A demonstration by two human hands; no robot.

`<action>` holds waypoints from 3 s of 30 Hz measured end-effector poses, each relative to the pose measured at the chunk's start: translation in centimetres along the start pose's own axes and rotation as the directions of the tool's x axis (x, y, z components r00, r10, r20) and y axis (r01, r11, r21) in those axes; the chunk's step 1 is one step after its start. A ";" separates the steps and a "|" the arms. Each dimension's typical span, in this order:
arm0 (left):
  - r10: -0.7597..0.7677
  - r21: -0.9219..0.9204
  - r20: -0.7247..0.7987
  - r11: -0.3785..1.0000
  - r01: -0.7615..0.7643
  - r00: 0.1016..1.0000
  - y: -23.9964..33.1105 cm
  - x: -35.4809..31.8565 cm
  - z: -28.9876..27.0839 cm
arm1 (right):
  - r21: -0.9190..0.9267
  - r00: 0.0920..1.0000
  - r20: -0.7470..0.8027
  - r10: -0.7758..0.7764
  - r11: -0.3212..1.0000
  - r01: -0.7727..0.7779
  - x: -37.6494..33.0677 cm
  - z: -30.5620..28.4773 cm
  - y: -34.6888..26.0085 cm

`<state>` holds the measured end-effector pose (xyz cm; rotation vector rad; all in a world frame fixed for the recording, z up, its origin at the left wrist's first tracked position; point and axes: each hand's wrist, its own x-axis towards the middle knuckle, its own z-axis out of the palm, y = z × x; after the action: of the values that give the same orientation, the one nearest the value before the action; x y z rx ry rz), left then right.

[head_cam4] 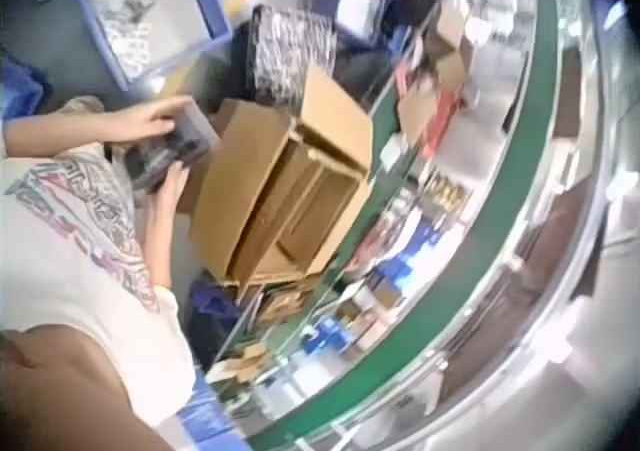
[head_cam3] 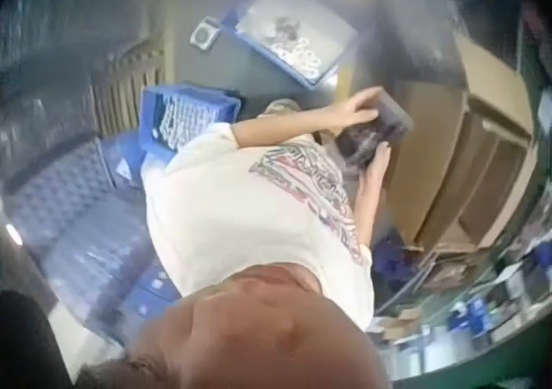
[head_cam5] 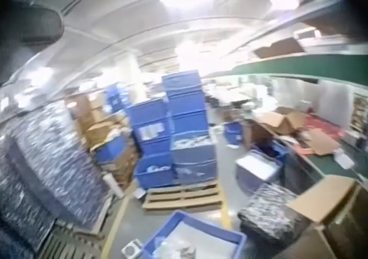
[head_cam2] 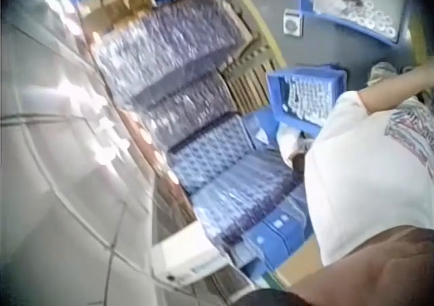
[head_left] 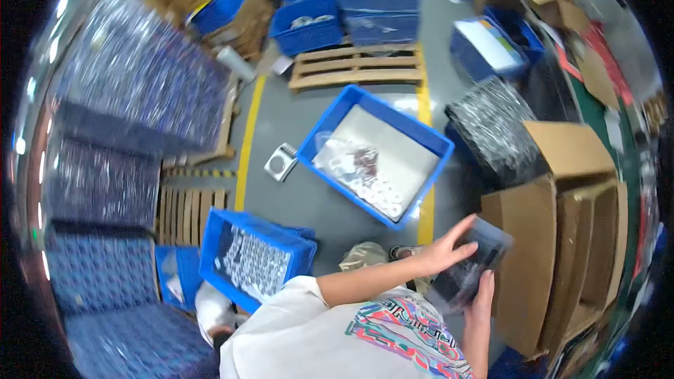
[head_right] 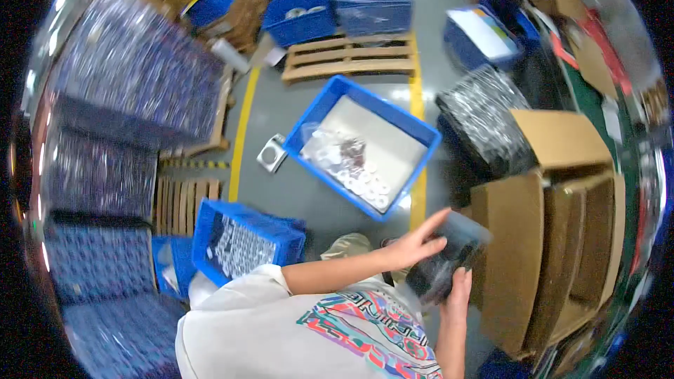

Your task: Unpacking electronic or mechanical components from a cardboard box and inspecting them in a manufacturing facility.

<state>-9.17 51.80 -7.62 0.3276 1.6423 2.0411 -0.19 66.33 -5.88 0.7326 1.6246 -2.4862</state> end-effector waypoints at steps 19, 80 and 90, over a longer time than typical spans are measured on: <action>-0.050 -0.835 -0.525 0.222 -0.503 0.850 -3.0 -29.1 -22.0 | -0.662 0.702 0.484 0.522 0.743 -0.096 1.0 16.8 12.3; 0.054 0.313 -0.949 0.259 -0.914 -0.309 7.1 -40.0 -68.5 | -0.382 0.299 0.415 0.859 -0.134 0.914 40.5 74.2 31.6; -0.503 0.744 -0.426 0.279 -0.607 -0.752 6.6 -27.2 -69.7 | -0.649 -0.225 -0.089 0.970 0.115 0.752 65.8 100.5 39.7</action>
<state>-20.96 -21.96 -15.06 0.8230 0.1915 -1.0045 -80.15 -27.16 -35.34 -0.8891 1.0370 0.0130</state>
